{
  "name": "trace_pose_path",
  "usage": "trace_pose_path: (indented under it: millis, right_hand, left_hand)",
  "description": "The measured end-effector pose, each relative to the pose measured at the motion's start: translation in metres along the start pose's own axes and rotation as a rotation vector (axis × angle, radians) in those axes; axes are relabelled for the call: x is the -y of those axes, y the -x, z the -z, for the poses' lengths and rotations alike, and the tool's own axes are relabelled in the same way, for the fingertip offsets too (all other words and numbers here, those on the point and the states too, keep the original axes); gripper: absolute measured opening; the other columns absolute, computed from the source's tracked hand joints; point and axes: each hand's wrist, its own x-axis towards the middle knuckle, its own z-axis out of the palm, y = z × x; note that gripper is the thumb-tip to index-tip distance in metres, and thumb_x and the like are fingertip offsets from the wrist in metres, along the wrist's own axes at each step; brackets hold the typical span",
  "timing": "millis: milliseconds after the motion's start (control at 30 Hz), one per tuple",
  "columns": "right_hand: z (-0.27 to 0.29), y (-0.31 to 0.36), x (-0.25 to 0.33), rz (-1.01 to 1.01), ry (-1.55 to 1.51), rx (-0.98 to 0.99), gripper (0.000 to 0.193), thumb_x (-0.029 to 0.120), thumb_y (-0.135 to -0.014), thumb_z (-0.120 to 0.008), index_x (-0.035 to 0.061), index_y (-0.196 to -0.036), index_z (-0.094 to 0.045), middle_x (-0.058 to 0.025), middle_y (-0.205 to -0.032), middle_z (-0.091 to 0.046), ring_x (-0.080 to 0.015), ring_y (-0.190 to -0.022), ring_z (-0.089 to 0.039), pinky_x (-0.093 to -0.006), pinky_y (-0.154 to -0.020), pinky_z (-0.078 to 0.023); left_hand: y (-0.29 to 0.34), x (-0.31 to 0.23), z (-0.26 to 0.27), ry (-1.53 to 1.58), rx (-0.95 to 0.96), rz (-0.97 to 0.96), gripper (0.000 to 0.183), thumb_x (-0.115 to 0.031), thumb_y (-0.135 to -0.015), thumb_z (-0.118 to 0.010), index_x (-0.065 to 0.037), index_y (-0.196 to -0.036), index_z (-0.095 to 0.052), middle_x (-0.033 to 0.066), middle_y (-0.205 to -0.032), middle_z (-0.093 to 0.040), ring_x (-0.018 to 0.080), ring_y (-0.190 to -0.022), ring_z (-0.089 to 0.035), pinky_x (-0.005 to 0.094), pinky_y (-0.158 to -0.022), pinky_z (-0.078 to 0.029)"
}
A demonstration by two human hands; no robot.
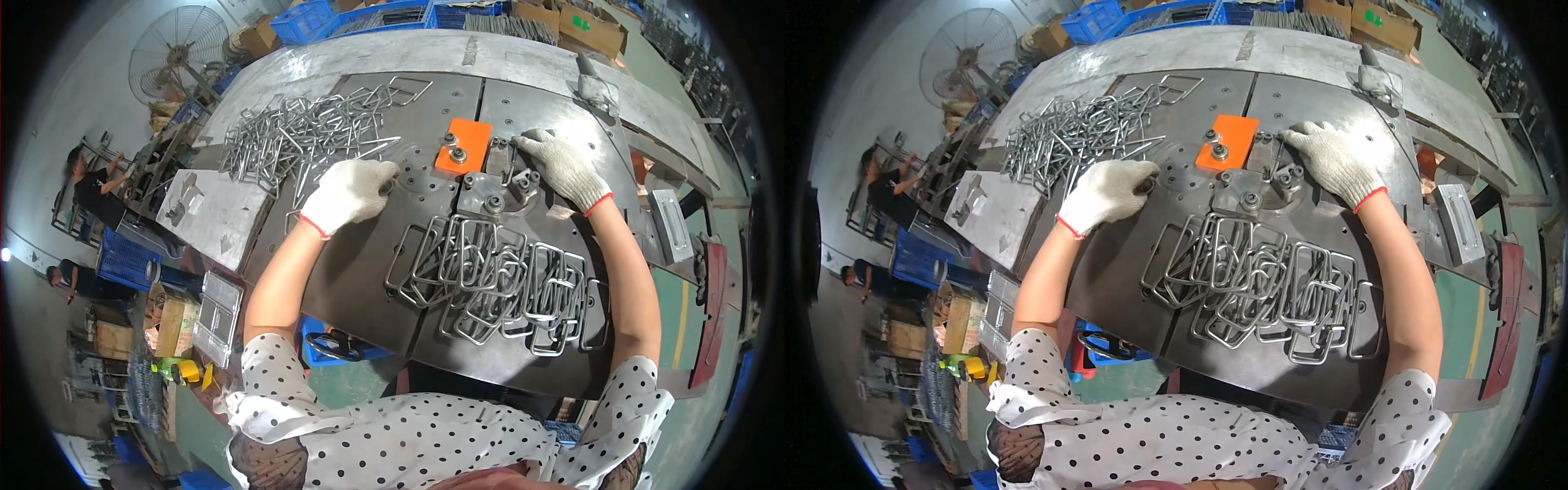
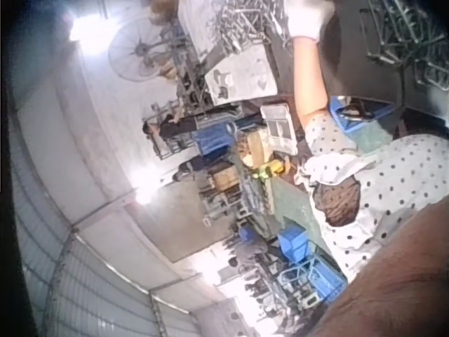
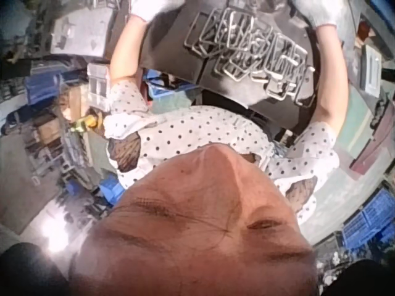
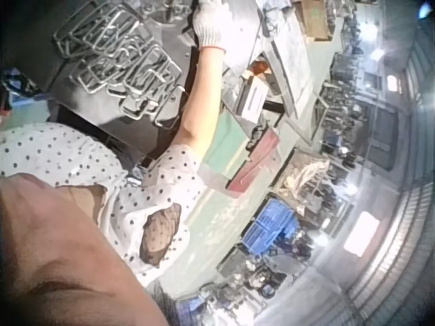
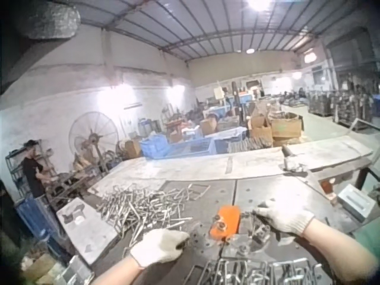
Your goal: The person bends metal wire brackets into loops using a bending machine, places the finished loops onto a pile on the table, and removes their gloves.
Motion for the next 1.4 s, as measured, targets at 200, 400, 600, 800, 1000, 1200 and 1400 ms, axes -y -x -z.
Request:
trace_pose_path:
  millis: [200, 400, 600, 800, 1000, 1200, 1400]
  right_hand:
    - [0.007, -0.02, 0.004, -0.079, -0.464, -0.07, 0.031, 0.024, -0.104, -0.055, 0.0078, -0.126, -0.069, -0.0161, -0.115, -0.072, -0.0391, -0.106, -0.067, -0.0464, -0.093, -0.052]
    - [-0.002, -0.082, 0.036, -0.279, -0.178, 0.125, 0.061, 0.057, -0.101, -0.051, 0.0002, -0.105, -0.075, -0.0252, -0.104, -0.073, -0.0436, -0.104, -0.068, -0.0464, -0.093, -0.053]
    - [-0.02, -0.099, 0.024, -0.352, -0.221, 0.236, 0.077, 0.07, -0.097, -0.049, -0.0014, -0.092, -0.078, -0.0274, -0.096, -0.073, -0.0446, -0.098, -0.07, -0.0484, -0.088, -0.054]
    - [-0.015, -0.083, 0.016, -0.29, -0.354, 0.009, 0.073, 0.065, -0.098, -0.054, -0.0051, -0.09, -0.073, -0.0283, -0.09, -0.07, -0.0463, -0.091, -0.068, -0.0482, -0.085, -0.053]
    - [0.102, -0.017, 0.031, -0.155, -0.323, -0.088, 0.064, 0.061, -0.102, -0.056, 0.0001, -0.105, -0.075, -0.0143, -0.076, -0.071, -0.0233, -0.067, -0.061, -0.0389, -0.066, -0.051]
    - [0.086, 0.121, 0.016, -0.088, -0.438, 0.302, 0.061, 0.056, -0.103, -0.057, -0.002, -0.093, -0.071, -0.0084, -0.064, -0.059, -0.022, -0.06, -0.053, -0.0415, -0.061, -0.049]
    - [0.079, 0.163, 0.028, -0.213, -0.197, 0.404, 0.058, 0.054, -0.099, -0.061, -0.0031, -0.097, -0.07, -0.0227, -0.079, -0.067, -0.0372, -0.076, -0.069, -0.0491, -0.073, -0.054]
  left_hand:
    - [0.004, 0.002, 0.009, 0.049, -0.181, 0.039, 0.043, -0.011, -0.081, -0.063, -0.011, -0.123, -0.066, 0.0185, -0.095, -0.073, 0.0357, -0.085, -0.072, 0.0459, -0.074, -0.057]
    - [0.014, 0.021, 0.016, 0.37, -0.433, 0.085, 0.049, -0.01, -0.081, -0.068, -0.011, -0.13, -0.064, 0.0164, -0.104, -0.073, 0.0344, -0.095, -0.072, 0.0409, -0.084, -0.057]
    - [0.012, 0.026, 0.009, 0.229, -0.676, -0.007, 0.044, -0.004, -0.084, -0.065, -0.007, -0.128, -0.066, 0.0186, -0.11, -0.072, 0.0313, -0.092, -0.073, 0.0369, -0.083, -0.058]
    - [0.005, 0.019, 0.013, 0.163, -0.761, 0.124, 0.034, -0.011, -0.094, -0.065, -0.005, -0.128, -0.067, 0.0211, -0.118, -0.071, 0.0355, -0.107, -0.071, 0.0397, -0.092, -0.056]
    - [0.01, 0.024, 0.015, 0.577, -0.732, 0.044, 0.036, -0.014, -0.097, -0.068, 0.001, -0.13, -0.065, 0.0183, -0.124, -0.07, 0.0256, -0.116, -0.067, 0.0347, -0.103, -0.05]
    - [0.016, -0.001, 0.02, 0.844, -0.625, -0.035, 0.035, -0.011, -0.097, -0.069, 0.0, -0.131, -0.065, 0.0093, -0.123, -0.07, 0.0158, -0.107, -0.066, 0.029, -0.095, -0.052]
    - [0.016, -0.042, 0.033, 0.963, -0.347, 0.008, 0.033, -0.011, -0.098, -0.068, -0.002, -0.129, -0.066, 0.0069, -0.118, -0.07, 0.0115, -0.099, -0.066, 0.0262, -0.08, -0.055]
